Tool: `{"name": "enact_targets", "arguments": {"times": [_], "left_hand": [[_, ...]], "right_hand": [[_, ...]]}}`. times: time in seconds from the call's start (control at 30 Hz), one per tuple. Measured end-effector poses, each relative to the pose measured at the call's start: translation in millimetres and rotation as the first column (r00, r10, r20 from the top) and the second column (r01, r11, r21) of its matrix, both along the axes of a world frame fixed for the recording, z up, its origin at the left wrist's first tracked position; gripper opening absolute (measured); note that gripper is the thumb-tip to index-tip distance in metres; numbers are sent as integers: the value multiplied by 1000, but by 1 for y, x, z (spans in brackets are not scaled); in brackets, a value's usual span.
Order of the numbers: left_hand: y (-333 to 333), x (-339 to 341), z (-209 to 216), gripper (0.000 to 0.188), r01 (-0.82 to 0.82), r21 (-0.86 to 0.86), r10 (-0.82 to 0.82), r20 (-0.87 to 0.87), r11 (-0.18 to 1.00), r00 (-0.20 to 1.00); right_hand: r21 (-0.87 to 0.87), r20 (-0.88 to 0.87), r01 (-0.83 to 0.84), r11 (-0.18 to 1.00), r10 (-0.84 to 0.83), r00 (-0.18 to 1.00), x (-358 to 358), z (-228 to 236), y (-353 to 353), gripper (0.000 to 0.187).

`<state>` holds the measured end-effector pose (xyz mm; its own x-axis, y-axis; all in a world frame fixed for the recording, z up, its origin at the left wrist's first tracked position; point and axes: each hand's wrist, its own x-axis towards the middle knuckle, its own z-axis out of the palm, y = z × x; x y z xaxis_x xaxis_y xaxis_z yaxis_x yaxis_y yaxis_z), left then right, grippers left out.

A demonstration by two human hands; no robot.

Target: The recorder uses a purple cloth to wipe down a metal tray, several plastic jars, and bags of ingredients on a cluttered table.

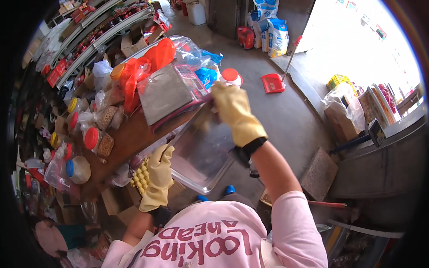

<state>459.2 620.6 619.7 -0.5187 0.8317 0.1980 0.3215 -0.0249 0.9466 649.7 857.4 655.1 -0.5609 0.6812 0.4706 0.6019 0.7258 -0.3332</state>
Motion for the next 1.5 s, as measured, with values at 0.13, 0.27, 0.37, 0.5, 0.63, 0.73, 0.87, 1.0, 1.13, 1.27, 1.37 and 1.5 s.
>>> {"name": "enact_targets", "arguments": {"times": [0.13, 0.27, 0.37, 0.5, 0.63, 0.73, 0.87, 1.0, 1.13, 1.27, 1.37, 1.5], "left_hand": [[-9, -9, 1, 23, 2, -62, 2, 56, 998, 998], [-25, -33, -2, 20, -182, -209, 227, 219, 961, 949], [-30, -55, -18, 18, -119, -52, 126, 166, 992, 978], [-37, -72, -35, 22, -89, -82, 101, 161, 993, 982], [-40, -90, -53, 37, -110, -218, 128, 70, 970, 989], [-49, -93, -30, 50, -26, -419, 46, 37, 908, 998], [-73, -101, -63, 77, 615, -415, -140, 743, 670, 654], [-53, -38, -40, 73, 505, 119, -104, 993, 855, -58], [-35, -5, -54, 59, 373, 153, -8, 932, 915, -363], [-29, 28, -91, 39, 516, 50, 132, 942, 855, -310], [-9, 52, -110, 32, 640, 40, 252, 899, 767, -358], [-5, 83, -103, 33, 585, -279, 156, 955, 761, 253]], "right_hand": [[-251, -396, 74, 965, -172, 902, 59, -31, 45, 34], [-658, -567, -296, 693, -197, 800, 70, -3, 30, 33], [-791, -430, -260, 554, -201, 880, 43, 3, 7, 32], [-710, -260, -162, 686, -41, 965, 38, -12, 8, 36], [-783, -275, -105, 613, -191, 942, 35, 15, -34, 34], [-735, -122, 40, 677, -190, 974, 22, 49, -89, 33], [-143, 48, -39, 989, 47, 998, 13, 22, -143, 16], [-175, 441, -30, 984, 105, 891, 8, 2, -179, 14], [-153, 580, -114, 982, 183, 794, 37, -15, -207, 30], [-205, 625, -109, 973, 216, 750, 85, -27, -219, 40], [-627, 268, -87, 774, 319, 909, 127, -33, -201, 26], [-903, -80, 102, 418, -395, 915, 130, -12, -198, 23]]}}
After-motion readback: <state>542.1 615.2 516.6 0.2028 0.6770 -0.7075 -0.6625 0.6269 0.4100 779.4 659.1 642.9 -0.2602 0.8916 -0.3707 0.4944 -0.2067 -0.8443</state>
